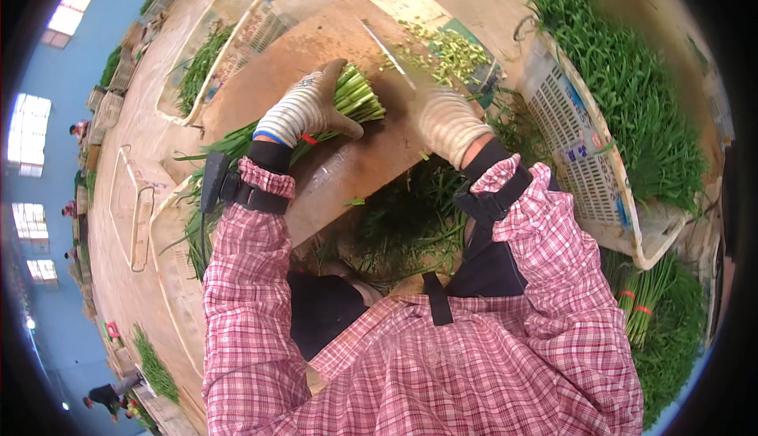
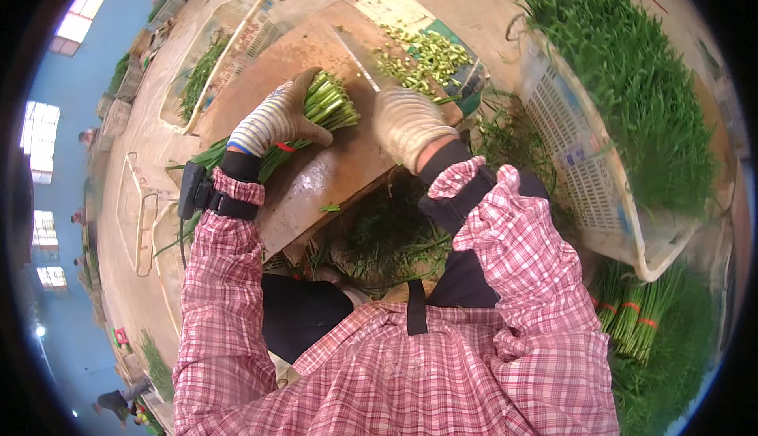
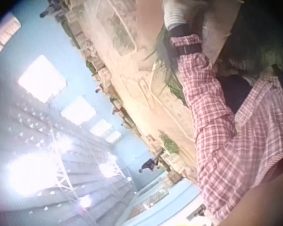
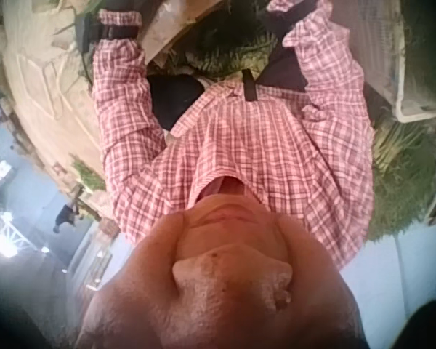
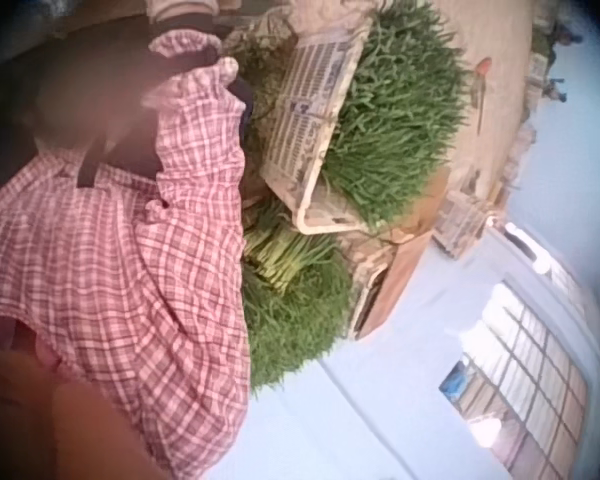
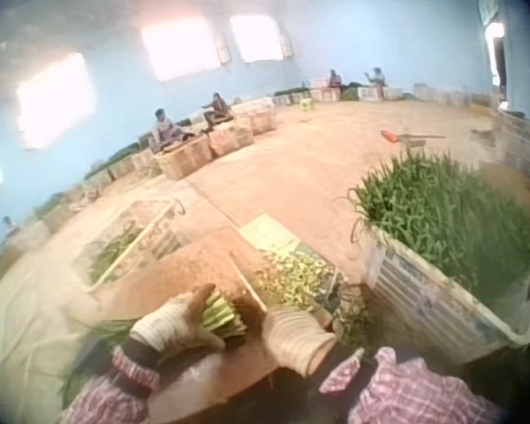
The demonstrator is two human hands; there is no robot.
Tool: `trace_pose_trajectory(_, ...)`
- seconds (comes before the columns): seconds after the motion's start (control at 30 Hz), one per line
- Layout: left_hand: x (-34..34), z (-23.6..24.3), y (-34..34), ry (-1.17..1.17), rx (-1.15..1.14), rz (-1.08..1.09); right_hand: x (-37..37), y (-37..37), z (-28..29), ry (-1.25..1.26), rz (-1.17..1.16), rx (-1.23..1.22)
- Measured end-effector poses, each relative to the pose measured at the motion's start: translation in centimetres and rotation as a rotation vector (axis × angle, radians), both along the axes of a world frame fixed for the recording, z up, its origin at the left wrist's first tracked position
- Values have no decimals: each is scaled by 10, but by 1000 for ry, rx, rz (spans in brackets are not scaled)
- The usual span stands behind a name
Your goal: Sorting green onions into bundles, securing them with a rubber band, and trimming the roots with a knife.
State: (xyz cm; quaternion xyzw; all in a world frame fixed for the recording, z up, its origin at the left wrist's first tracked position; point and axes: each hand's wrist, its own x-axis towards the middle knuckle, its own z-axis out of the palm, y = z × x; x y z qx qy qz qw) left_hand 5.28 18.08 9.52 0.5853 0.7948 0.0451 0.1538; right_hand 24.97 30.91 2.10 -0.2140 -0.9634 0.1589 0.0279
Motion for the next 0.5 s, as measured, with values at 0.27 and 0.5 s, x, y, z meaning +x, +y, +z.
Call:
trace_pose_trajectory(0.27,-2,11,-88,250,200,102,3,6,41,199,-34,226)
trace_pose_trajectory(0.5,7,-2,-126,264,240,129,-30,-7,35,553,425,54)
